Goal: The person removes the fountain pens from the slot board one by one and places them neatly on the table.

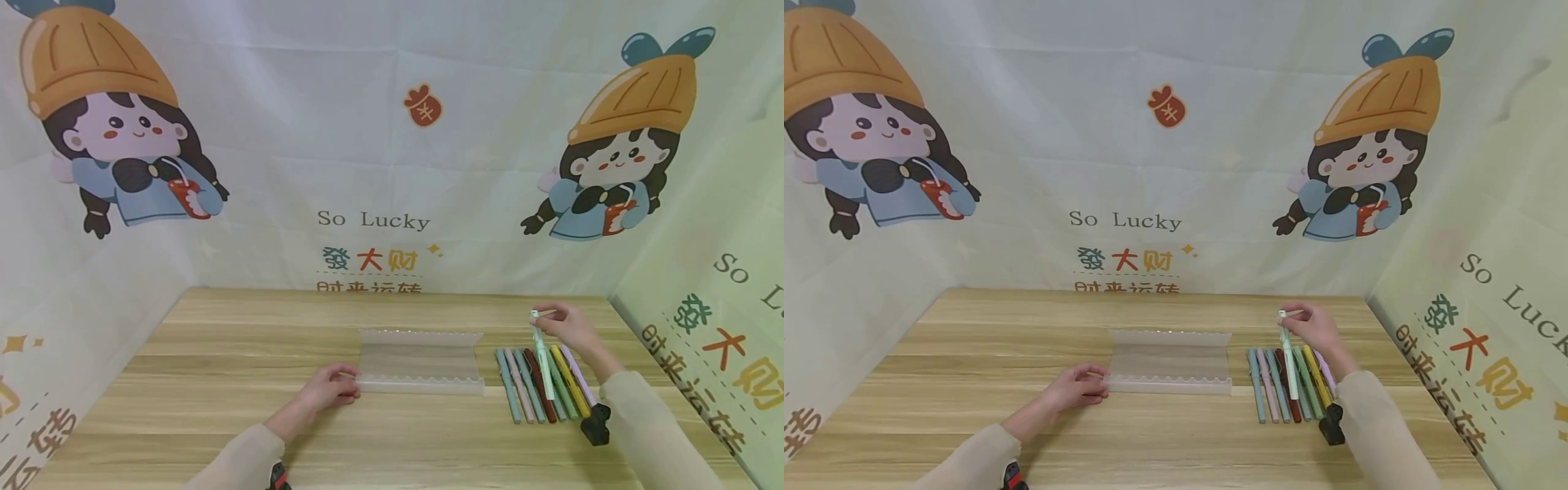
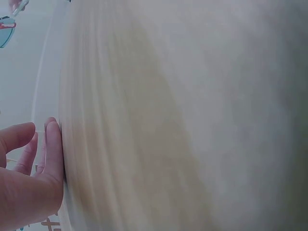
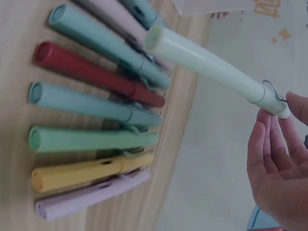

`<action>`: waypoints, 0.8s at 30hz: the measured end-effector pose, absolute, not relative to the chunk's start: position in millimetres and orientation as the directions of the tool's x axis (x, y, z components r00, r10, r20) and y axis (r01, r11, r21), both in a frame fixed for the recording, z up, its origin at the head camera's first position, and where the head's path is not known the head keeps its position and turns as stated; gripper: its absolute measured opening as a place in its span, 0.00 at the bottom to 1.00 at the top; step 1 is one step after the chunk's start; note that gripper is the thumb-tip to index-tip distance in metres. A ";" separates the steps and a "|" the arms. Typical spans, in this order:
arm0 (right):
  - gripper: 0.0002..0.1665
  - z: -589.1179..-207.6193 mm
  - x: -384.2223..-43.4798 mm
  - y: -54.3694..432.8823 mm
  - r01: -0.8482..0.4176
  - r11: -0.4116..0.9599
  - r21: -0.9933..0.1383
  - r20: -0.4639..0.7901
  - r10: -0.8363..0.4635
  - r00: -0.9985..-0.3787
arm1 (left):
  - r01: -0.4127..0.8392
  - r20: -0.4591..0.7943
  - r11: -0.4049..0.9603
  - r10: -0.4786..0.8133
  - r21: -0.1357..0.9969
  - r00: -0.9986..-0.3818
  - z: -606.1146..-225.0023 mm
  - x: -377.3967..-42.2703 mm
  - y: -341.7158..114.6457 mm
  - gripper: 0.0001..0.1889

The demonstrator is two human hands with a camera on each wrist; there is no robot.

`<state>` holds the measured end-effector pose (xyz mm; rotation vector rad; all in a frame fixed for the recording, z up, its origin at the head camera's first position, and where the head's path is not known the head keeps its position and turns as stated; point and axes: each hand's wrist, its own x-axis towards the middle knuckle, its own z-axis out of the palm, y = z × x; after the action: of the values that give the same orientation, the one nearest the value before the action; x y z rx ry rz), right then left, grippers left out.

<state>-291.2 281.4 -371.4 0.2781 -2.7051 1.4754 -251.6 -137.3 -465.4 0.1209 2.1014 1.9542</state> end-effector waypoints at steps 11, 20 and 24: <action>0.26 -387.4 -281.9 316.4 -0.160 0.568 -0.807 0.126 -0.099 -0.987 | -0.114 -0.134 0.088 0.258 0.990 -0.957 -465.6 -252.5 -137.7 0.13; 0.26 -394.1 -272.3 335.5 -0.079 0.646 -0.759 0.073 -0.036 -0.997 | -0.108 -0.125 0.078 0.266 0.991 -0.956 -466.6 -253.0 -138.4 0.13; 0.25 -397.8 -269.7 340.1 -0.043 0.658 -0.752 0.053 -0.005 -0.999 | -0.108 -0.126 0.079 0.265 0.991 -0.956 -466.5 -252.9 -138.6 0.13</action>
<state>-269.7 340.1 -397.8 0.0410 -2.8178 1.2803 -252.9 -138.6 -466.5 0.1574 2.0863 1.9565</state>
